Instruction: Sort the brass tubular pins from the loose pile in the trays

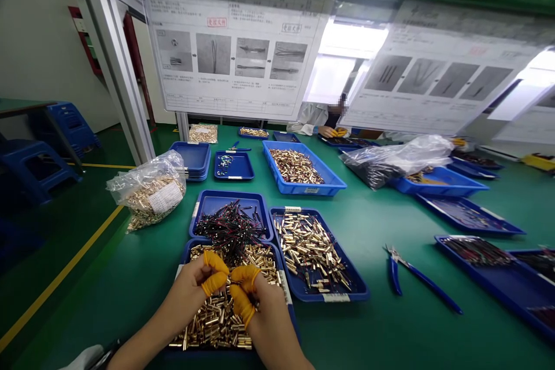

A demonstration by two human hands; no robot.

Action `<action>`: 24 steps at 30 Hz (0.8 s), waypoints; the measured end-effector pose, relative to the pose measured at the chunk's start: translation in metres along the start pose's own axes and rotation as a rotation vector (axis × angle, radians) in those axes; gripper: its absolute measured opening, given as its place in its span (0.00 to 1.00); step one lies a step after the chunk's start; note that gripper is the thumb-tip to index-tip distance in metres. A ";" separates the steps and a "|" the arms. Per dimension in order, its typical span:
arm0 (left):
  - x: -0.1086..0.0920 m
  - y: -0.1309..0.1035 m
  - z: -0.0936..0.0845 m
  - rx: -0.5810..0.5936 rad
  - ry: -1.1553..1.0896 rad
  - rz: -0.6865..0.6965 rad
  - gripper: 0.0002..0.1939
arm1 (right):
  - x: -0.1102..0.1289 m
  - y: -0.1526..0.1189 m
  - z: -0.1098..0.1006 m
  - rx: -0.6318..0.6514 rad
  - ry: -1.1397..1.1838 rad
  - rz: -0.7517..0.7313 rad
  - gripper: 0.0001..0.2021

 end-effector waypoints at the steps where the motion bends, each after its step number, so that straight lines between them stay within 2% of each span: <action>1: 0.001 0.000 0.000 0.000 0.024 0.006 0.03 | -0.004 -0.001 0.003 0.020 0.030 0.024 0.10; 4: 0.003 0.000 0.001 0.004 0.040 0.009 0.03 | -0.010 -0.002 0.011 0.076 0.068 0.049 0.12; 8: 0.003 0.000 0.007 0.038 -0.093 -0.056 0.05 | -0.008 -0.002 0.012 0.121 0.046 0.036 0.12; 10: 0.001 0.000 0.005 0.005 -0.100 -0.066 0.04 | -0.003 -0.001 0.004 0.066 -0.018 -0.005 0.11; 13: -0.002 0.002 -0.007 -0.103 -0.035 -0.029 0.05 | 0.006 0.001 -0.012 -0.078 -0.142 -0.083 0.10; 16: -0.002 0.003 -0.015 -0.157 -0.007 0.006 0.05 | 0.008 0.000 -0.022 -0.172 -0.164 -0.092 0.08; 19: -0.001 0.003 -0.017 -0.164 -0.008 0.021 0.05 | 0.006 0.000 -0.025 -0.201 -0.134 -0.082 0.09; 24: -0.002 0.001 -0.010 -0.140 -0.050 -0.007 0.06 | 0.005 0.000 -0.023 -0.166 -0.114 -0.074 0.08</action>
Point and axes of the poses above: each hand's wrist, its own y-axis towards the middle knuckle, its own z-axis out of the palm, x = y × z, the point moved 8 cm from there along y, towards the middle knuckle, and after that the axes turned 14 degrees about -y, right-handed, at the moved point
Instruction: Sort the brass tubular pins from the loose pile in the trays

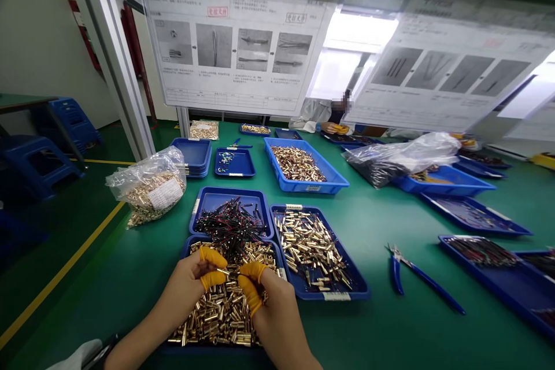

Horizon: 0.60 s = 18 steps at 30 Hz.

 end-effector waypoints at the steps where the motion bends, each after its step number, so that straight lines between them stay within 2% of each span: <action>1: 0.000 0.000 0.001 0.010 -0.004 -0.005 0.06 | 0.001 0.000 0.001 0.013 0.003 -0.005 0.08; 4: 0.001 -0.001 0.003 0.037 0.048 0.005 0.06 | 0.004 -0.001 0.005 0.053 -0.011 -0.019 0.08; 6: 0.001 -0.002 0.003 0.060 0.127 0.036 0.07 | 0.004 -0.002 0.012 0.124 0.031 0.001 0.09; 11: -0.006 -0.013 0.009 0.141 0.257 0.077 0.10 | -0.008 -0.008 0.042 0.447 0.428 0.262 0.15; 13: -0.013 -0.022 0.014 0.190 0.290 0.099 0.09 | -0.004 -0.011 0.052 0.553 0.590 0.339 0.18; 16: -0.023 -0.037 0.022 0.314 0.276 0.146 0.08 | 0.010 -0.015 0.060 0.647 0.781 0.347 0.24; 18: -0.026 -0.047 0.023 0.371 0.229 0.189 0.09 | 0.018 -0.024 0.065 0.725 0.859 0.340 0.25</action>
Point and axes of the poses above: each hand's wrist, its own y-axis towards the middle knuckle, its own z-axis out of the palm, x = y × z, the point moved 8 cm from there along y, towards the middle knuckle, and after that the axes turned 14 degrees about -y, right-handed, at the moved point
